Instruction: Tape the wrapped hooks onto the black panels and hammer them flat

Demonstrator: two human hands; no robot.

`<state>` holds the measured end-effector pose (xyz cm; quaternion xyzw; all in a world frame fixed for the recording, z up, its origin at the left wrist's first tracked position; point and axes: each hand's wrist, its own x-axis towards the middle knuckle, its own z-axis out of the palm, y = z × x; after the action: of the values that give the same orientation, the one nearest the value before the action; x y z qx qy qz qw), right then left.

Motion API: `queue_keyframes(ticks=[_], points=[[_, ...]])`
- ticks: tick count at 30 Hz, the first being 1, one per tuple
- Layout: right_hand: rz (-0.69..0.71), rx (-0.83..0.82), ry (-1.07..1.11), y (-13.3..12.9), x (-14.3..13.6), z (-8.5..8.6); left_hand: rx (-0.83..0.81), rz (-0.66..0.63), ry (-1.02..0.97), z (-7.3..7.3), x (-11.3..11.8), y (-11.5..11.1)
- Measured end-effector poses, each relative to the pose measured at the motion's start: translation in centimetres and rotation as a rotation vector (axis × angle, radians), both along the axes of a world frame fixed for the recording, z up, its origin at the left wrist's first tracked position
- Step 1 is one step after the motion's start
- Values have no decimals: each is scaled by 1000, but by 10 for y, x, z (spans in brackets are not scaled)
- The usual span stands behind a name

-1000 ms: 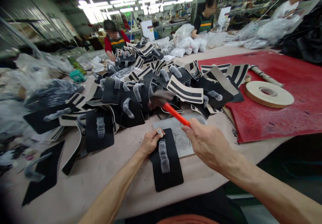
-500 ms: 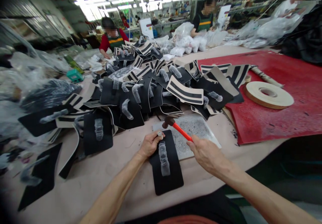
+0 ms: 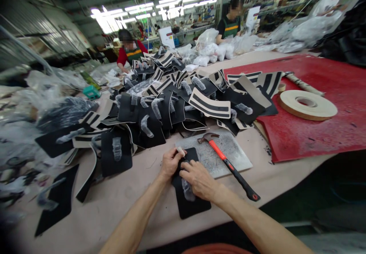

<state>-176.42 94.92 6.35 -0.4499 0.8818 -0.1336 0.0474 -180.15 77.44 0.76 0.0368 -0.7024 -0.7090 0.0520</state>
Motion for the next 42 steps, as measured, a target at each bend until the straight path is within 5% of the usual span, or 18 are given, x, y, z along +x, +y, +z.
queue_keyframes(ticks=[3,5,12,15,21,24,28,33,42], points=[[-37,62,94,-8,2,2,413,383,-121,-2,-1,-5],[-146,108,172,-11,2,15,548,535,-113,3,5,-19],[-583,202,204,-16,0,85,442,761,209,52,43,-70],[-654,181,74,-13,5,77,353,680,187,53,51,-61],[-630,-1,-180,-5,33,15,241,305,46,28,41,-14],[-581,-77,-234,-6,46,-2,161,173,38,23,28,1],[-595,-48,-263,-10,53,-10,86,42,-11,10,17,9],[-618,-37,-330,-12,50,-11,266,101,-35,-13,18,8],[-651,-86,-429,-12,45,-7,93,-9,2,-2,21,2]])
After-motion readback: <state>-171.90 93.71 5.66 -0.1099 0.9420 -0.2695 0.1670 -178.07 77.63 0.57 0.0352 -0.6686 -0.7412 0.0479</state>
